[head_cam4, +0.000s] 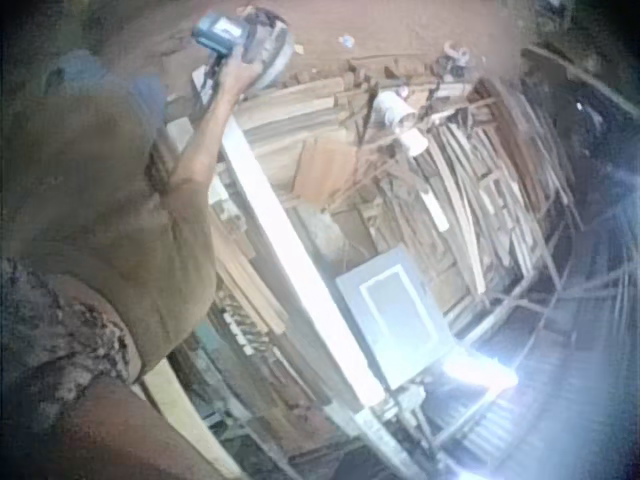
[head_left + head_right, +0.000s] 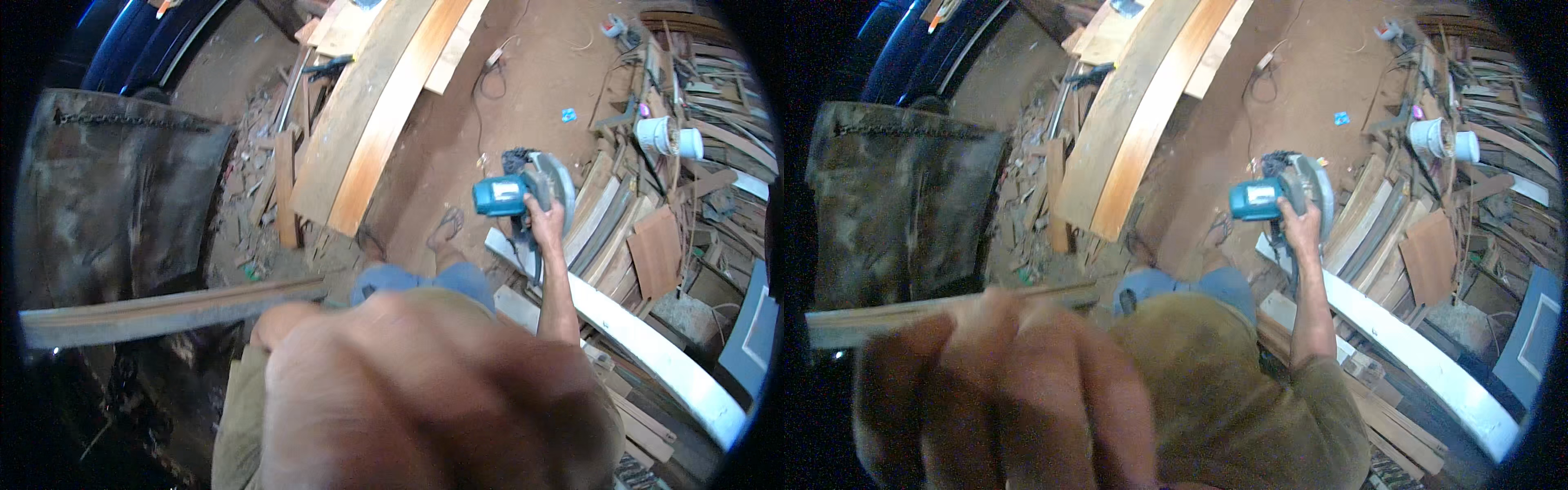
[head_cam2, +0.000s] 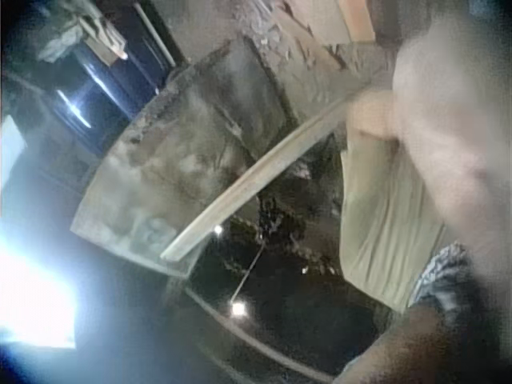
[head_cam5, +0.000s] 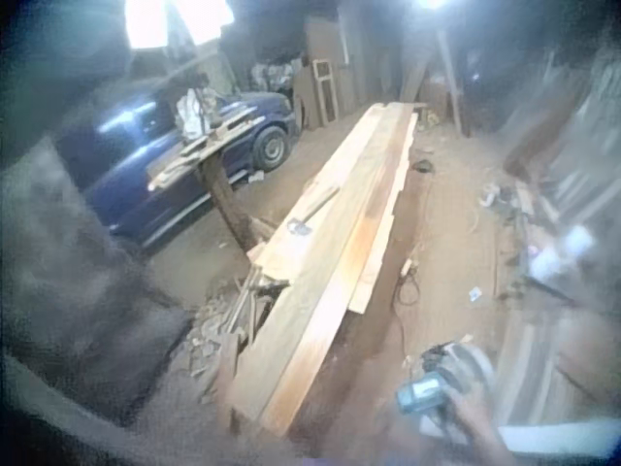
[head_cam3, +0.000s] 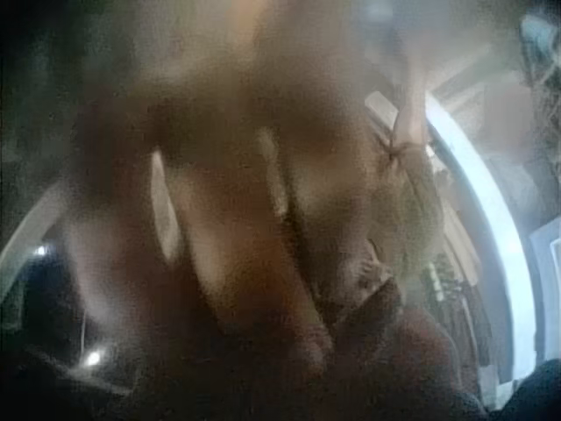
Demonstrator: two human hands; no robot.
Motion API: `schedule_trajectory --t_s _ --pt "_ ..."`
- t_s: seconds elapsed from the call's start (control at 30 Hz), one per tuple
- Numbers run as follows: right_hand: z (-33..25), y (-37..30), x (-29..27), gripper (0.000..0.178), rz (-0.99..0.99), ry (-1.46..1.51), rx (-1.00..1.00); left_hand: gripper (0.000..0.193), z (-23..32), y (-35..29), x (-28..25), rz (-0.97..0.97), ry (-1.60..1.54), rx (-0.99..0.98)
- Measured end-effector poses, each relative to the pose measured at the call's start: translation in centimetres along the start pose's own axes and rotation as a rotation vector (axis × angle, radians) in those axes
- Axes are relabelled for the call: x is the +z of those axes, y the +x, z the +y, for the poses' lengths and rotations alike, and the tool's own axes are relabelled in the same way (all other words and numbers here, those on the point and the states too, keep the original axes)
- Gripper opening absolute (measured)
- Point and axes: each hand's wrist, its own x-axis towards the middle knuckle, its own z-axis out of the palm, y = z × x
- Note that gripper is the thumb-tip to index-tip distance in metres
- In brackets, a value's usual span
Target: The person retrieves nails from a bucket and uses a hammer to drive them into a long, curved wooden assembly. They then use a circular saw to trim the edges of the wood and a clamp to secure the pieces together.
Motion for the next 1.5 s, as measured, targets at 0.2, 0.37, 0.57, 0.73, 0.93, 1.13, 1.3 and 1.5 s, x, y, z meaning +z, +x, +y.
schedule_trajectory --t_s 0.2,0.37,0.57,0.73,0.93,1.13,1.3,1.5 --pt "-3.4 -1.6 5.2 0.013 0.121 0.060 0.076 0.042 5.3 -3.3 -10.2 -0.170 0.096 0.448" --pt "-4.9 -2.6 12.4 0.015 0.184 0.072 -0.008 0.061 10.4 -12.6 -28.1 0.457 0.688 0.290" --pt "-7.2 -0.8 20.4 0.023 0.234 0.136 -0.025 0.048 11.3 -24.9 -47.8 1.140 0.716 -0.117" --pt "-8.4 3.6 26.6 0.035 0.280 0.220 -0.064 0.047 10.2 -30.7 -56.4 1.292 0.811 -0.344" --pt "-6.6 9.3 35.4 0.032 0.389 0.226 -0.161 0.050 8.6 -29.6 -57.8 1.291 1.014 -0.437" --pt "-9.5 10.4 40.3 0.038 0.455 0.135 -0.103 0.052 9.3 -27.1 -56.2 1.188 1.142 -0.626" --pt "-10.7 11.3 43.0 0.038 0.462 0.215 -0.116 0.049 8.7 -26.8 -58.5 1.155 1.175 -0.576" --pt "-10.4 11.7 43.2 0.039 0.470 0.184 -0.182 0.044 9.2 -22.5 -61.0 1.024 1.270 -0.541"
